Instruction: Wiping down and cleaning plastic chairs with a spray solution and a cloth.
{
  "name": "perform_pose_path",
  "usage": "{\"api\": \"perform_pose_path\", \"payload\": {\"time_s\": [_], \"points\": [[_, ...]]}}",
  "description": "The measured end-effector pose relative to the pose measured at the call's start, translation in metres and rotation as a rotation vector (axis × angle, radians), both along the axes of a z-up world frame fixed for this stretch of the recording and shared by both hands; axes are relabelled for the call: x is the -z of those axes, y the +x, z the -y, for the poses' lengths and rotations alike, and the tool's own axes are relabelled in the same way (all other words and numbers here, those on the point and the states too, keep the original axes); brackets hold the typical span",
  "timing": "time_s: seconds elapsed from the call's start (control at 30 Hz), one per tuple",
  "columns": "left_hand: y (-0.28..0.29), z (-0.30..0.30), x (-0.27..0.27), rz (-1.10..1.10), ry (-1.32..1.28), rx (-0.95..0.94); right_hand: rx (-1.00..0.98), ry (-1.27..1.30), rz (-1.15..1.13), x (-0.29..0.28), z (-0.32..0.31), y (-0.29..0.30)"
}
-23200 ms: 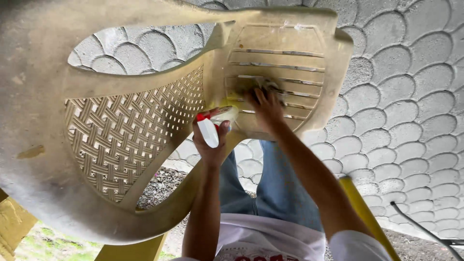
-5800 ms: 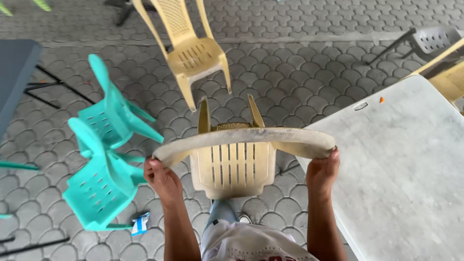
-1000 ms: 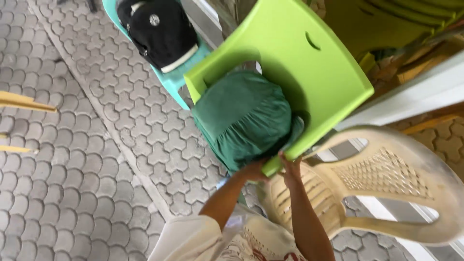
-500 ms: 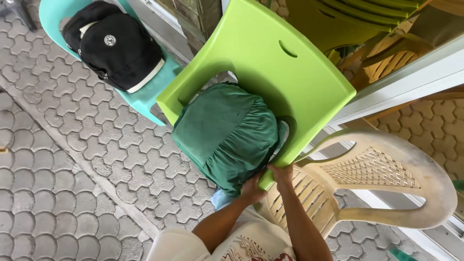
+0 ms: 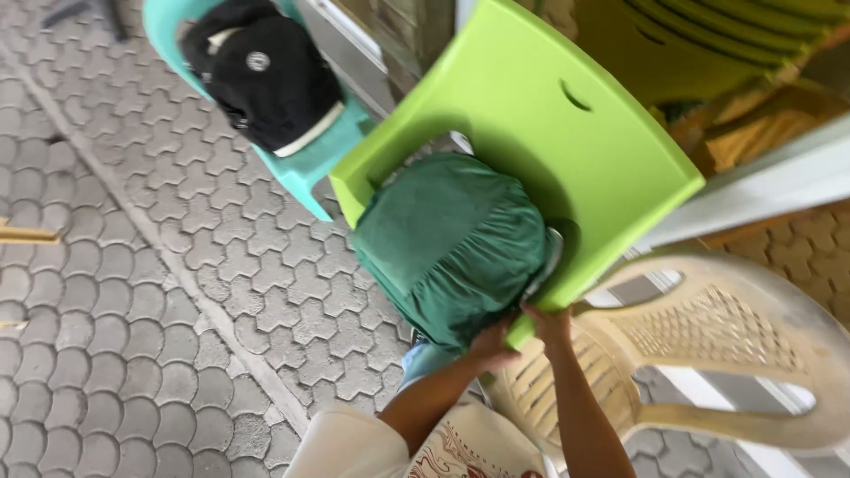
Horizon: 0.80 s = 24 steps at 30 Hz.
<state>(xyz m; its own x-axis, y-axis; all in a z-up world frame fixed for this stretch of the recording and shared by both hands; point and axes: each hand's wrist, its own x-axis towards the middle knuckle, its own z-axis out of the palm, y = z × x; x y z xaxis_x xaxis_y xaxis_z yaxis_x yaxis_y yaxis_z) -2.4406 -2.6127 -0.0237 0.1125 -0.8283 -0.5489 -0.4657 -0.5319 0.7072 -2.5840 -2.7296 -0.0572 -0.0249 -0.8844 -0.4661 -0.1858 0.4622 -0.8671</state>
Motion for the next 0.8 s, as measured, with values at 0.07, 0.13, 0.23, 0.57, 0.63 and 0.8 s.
{"api": "perform_pose_path", "payload": {"time_s": [0.07,0.13,0.23,0.57,0.63,0.8], "points": [[0.007,-0.005,-0.010,-0.313,-0.141,0.086,0.108,-0.037,0.026,0.012,-0.007,-0.012],[0.030,-0.006,-0.026,-0.287,-0.169,0.124,0.031,-0.165,-0.251,-0.039,-0.023,0.017],[0.066,-0.010,-0.026,-0.317,-0.149,0.077,-0.085,-0.547,-0.520,-0.088,-0.044,0.053],[0.141,-0.163,-0.109,-0.667,-0.493,-1.118,-0.867,-0.962,-0.139,-0.171,-0.168,0.175],[0.129,-0.216,-0.126,-0.722,-0.504,-1.226,-0.930,-0.954,-0.063,-0.166,-0.198,0.183],[0.137,-0.315,-0.149,-0.748,-0.580,-1.517,-1.192,-0.915,0.126,-0.195,-0.275,0.210]]}}
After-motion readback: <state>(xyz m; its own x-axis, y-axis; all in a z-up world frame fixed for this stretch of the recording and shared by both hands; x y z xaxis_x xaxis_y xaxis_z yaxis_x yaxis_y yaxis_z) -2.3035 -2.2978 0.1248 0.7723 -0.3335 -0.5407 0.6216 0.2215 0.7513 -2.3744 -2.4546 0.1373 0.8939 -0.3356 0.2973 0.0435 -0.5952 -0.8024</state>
